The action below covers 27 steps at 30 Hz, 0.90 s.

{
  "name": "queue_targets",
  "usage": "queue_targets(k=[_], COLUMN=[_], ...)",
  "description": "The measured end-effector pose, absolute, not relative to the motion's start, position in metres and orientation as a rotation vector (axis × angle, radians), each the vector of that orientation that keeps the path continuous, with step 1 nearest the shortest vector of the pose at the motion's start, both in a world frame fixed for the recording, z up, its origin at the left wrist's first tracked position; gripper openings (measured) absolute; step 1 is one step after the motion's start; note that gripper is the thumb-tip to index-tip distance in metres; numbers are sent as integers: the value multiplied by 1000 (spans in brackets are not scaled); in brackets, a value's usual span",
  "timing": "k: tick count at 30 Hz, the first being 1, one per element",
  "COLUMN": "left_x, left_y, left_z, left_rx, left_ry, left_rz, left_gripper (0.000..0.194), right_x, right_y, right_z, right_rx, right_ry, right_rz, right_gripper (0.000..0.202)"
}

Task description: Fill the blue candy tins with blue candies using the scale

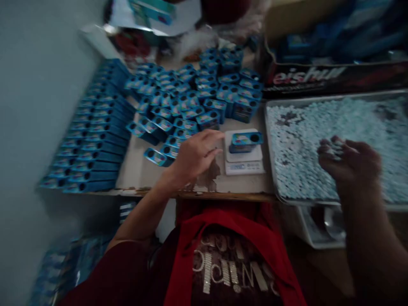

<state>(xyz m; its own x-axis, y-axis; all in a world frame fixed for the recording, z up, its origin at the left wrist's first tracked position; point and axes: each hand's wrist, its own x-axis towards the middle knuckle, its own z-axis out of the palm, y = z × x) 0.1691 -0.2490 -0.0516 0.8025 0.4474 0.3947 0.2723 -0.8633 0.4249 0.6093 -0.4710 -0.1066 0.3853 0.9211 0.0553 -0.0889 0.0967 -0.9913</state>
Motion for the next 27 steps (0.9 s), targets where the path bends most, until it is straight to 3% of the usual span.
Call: queue_targets(k=[2, 6, 9, 11, 14, 20, 23, 27], left_x=[169, 173, 172, 170, 172, 194, 202, 208], left_y=[-246, -246, -247, -246, -245, -252, -253, -252], left_z=[-58, -61, -57, -57, -64, -92, -102, -113], left_rx=[2584, 2501, 2444, 2381, 2249, 2087, 2036, 1988], left_ry=[566, 572, 600, 634, 671, 751, 789, 812], left_rz=[712, 734, 747, 740, 750, 724, 652, 622], left_gripper=[43, 41, 40, 38, 36, 84, 91, 91], right_x=[611, 592, 562, 548, 544, 545, 530, 502], right_y=[-479, -480, -472, -466, -459, -436, -411, -369], right_z=[-107, -105, -100, -97, -95, -82, -70, -52], right_rx=[-1276, -1028, -702, -771, -960, -1103, -1191, -1253], right_ry=[-557, 173, 693, 661, 395, -7, -299, -454], right_rz=[951, 910, 902, 928, 981, 1103, 1020, 972], right_gripper=[17, 49, 32, 18, 21, 31, 32, 49])
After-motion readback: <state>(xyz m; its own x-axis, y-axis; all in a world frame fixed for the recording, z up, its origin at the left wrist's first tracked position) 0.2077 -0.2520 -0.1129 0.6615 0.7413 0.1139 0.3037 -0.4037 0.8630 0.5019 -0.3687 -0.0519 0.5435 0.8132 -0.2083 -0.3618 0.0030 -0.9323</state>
